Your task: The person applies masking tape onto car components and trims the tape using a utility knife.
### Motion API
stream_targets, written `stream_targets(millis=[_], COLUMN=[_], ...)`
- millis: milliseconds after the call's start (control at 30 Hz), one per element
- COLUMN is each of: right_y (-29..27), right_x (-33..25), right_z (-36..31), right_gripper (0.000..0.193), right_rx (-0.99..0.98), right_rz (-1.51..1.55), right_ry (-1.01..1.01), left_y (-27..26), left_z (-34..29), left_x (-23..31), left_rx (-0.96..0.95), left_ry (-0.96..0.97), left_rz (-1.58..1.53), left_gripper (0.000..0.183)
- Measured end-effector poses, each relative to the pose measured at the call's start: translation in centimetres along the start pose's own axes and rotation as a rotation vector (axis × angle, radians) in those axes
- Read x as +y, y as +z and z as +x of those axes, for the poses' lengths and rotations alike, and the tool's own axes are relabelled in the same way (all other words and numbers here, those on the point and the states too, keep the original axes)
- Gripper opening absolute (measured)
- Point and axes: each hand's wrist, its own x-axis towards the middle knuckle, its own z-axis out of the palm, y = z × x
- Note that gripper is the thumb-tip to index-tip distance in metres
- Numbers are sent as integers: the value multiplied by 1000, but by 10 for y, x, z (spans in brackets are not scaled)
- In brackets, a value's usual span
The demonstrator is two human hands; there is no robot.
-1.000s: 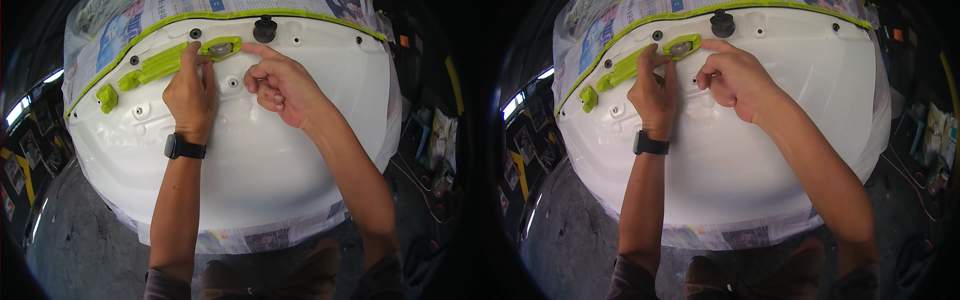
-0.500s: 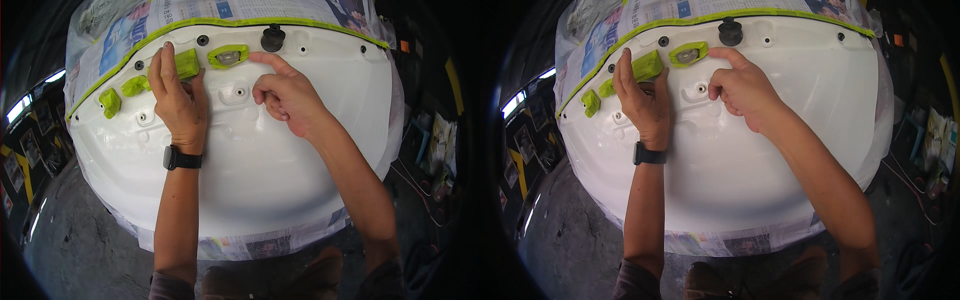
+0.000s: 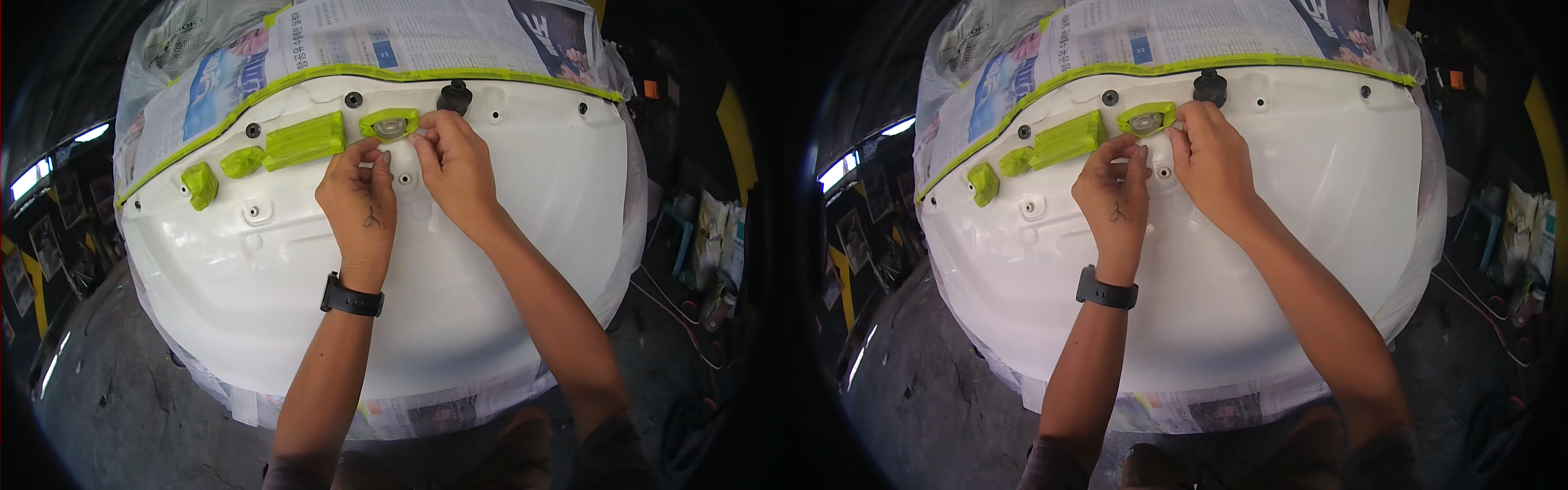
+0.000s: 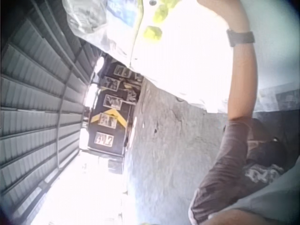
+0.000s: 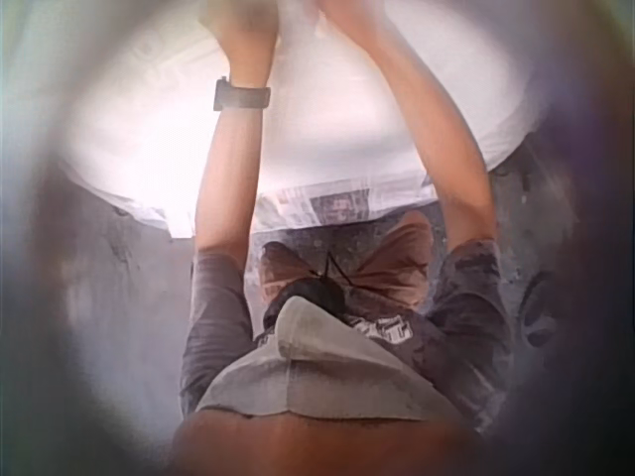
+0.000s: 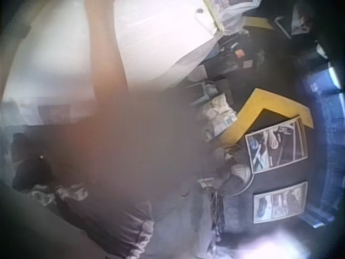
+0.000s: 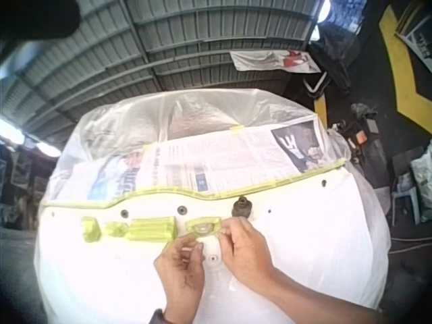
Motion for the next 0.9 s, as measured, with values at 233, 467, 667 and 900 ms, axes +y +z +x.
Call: stream_targets(millis=[233, 467, 667, 900], right_y=[6, 4, 5, -15], right_x=[1, -3, 4, -12], right_z=[7, 3, -3, -7], right_gripper=[14, 18, 29, 41], right_rx=[50, 71, 15, -122], right_rz=[63, 71, -123, 194], right_ry=[55, 10, -174, 51], left_y=[20, 31, 33, 32], left_z=[0, -2, -5, -4], left_x=[1, 1, -3, -8], left_rx=[220, 293, 296, 276], left_ry=[7, 23, 90, 92], left_rz=[-11, 17, 45, 77], left_gripper=[10, 18, 25, 35])
